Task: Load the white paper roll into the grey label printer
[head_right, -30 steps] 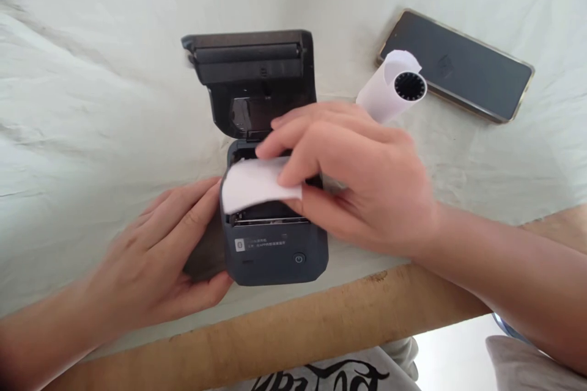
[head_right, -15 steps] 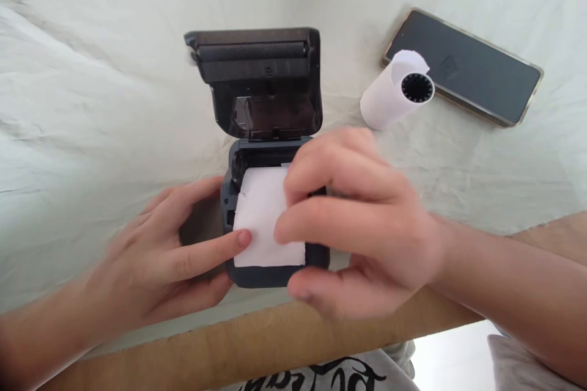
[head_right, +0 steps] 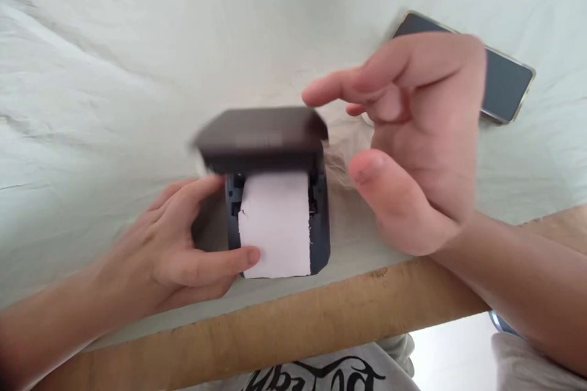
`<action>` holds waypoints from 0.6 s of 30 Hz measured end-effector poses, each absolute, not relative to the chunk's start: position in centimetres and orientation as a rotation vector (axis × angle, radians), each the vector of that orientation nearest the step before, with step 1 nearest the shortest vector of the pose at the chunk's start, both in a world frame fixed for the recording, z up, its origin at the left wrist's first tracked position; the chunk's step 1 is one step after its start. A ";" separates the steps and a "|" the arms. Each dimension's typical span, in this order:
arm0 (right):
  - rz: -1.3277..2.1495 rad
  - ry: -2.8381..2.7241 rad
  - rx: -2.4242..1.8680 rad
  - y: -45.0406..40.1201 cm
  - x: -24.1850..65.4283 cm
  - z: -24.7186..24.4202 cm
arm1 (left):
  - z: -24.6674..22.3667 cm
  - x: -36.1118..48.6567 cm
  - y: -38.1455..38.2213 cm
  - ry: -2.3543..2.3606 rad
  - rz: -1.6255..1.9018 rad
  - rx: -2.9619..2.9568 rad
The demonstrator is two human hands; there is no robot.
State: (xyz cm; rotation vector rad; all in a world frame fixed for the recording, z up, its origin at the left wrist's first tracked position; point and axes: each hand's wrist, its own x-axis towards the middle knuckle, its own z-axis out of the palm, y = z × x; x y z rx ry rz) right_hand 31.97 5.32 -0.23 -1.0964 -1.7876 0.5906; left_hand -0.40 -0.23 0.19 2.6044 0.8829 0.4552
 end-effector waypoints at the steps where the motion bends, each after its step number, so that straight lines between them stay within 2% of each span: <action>1: 0.590 -1.761 -1.026 5.2 31.9 -0.1 | 0.2 -0.3 -0.3 0.899 0.450 2.592; 8: 0.977 -2.072 -0.983 5.1 31.5 1.6 | 0.3 0.3 -0.2 0.889 0.592 2.634; 18: 1.005 -2.132 -0.977 5.5 32.1 1.8 | 0.7 0.5 0.5 0.895 0.574 2.704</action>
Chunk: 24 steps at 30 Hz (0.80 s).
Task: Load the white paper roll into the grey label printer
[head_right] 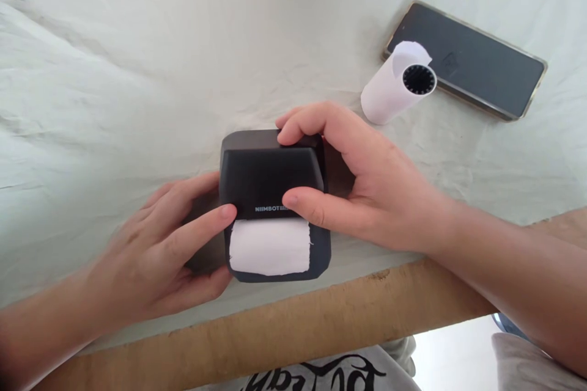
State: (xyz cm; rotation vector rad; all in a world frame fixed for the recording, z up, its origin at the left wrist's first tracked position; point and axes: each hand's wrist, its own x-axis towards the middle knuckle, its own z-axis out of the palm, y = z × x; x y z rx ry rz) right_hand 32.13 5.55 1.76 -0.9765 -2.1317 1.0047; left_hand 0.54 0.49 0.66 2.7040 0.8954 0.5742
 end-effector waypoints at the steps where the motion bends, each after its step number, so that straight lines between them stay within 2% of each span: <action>1: 0.989 -2.140 -0.969 5.5 32.1 1.7 | 0.7 0.6 0.5 0.901 0.580 2.698; 10: 0.763 -2.247 -0.867 4.9 31.6 1.0 | 0.6 0.4 0.2 0.934 0.621 2.670; 15: 0.482 -2.164 -1.073 4.2 31.4 1.1 | 0.4 0.5 0.1 0.996 0.574 2.669; 20: 0.733 -2.175 -1.135 4.1 31.4 1.6 | 0.5 0.7 0.0 0.984 0.483 2.788; 24: 0.767 -2.176 -1.130 4.4 31.4 1.8 | 0.7 0.7 -0.2 1.000 0.435 2.788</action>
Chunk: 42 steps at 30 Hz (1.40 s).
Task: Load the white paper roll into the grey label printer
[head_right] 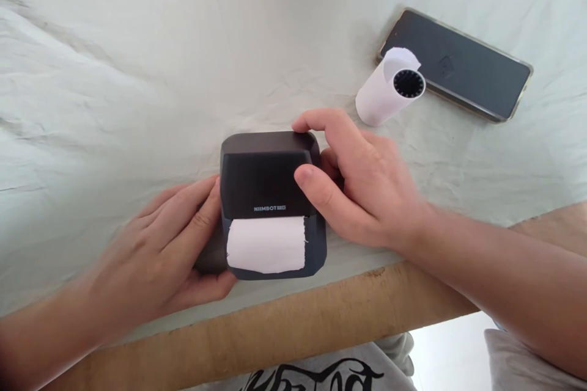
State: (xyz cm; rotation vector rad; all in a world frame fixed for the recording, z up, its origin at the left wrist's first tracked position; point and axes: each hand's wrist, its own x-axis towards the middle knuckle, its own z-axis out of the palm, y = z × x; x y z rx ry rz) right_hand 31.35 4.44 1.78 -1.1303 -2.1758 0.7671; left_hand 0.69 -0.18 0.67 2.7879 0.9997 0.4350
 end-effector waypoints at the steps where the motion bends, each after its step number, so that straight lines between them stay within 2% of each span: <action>1: 0.782 -2.177 -1.108 4.6 31.4 1.8 | 0.7 0.6 -0.2 0.997 0.435 2.793; 8: 0.972 -2.203 -0.986 5.0 31.6 1.6 | 1.2 0.3 0.2 0.967 0.402 2.760; 19: 1.084 -2.237 -1.155 5.4 32.7 1.9 | 0.2 0.1 0.1 1.011 0.538 2.657; 24: 0.766 -2.221 -0.968 4.9 32.1 3.5 | 0.1 0.3 0.4 0.961 0.530 2.754; 27: 0.556 -2.164 -1.147 4.1 30.5 5.2 | 0.2 0.3 0.5 0.944 0.551 2.744; 30: 0.491 -2.162 -1.267 3.3 29.1 6.2 | 0.1 0.0 0.4 0.955 0.529 2.707; 42: -0.031 -2.428 -1.272 4.0 28.6 5.7 | -0.3 0.0 0.2 0.950 0.500 2.749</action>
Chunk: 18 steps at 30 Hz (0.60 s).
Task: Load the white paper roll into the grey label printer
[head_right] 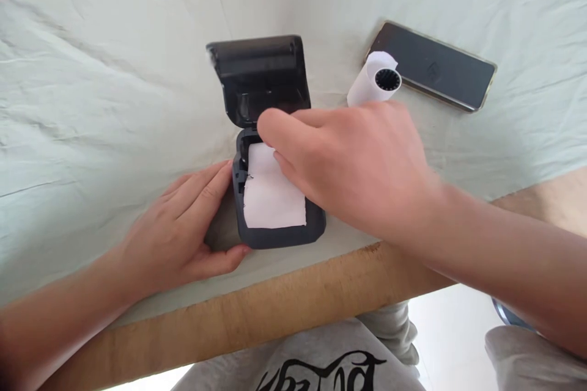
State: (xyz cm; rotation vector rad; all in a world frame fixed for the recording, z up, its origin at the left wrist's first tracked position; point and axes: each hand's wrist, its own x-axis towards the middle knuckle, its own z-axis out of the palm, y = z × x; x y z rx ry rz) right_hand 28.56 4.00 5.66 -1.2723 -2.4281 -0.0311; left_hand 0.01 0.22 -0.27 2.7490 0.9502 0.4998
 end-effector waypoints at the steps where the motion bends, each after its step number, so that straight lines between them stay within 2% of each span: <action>1: -0.030 -2.476 -1.292 4.4 28.6 5.7 | -0.3 0.0 0.2 0.959 0.507 2.755; 10: 0.448 -2.838 -1.081 8.5 29.7 6.3 | -0.1 0.0 0.3 0.952 0.494 2.764; 18: 0.287 -2.681 -1.112 7.2 29.4 5.4 | 0.3 0.0 0.3 0.954 0.461 2.776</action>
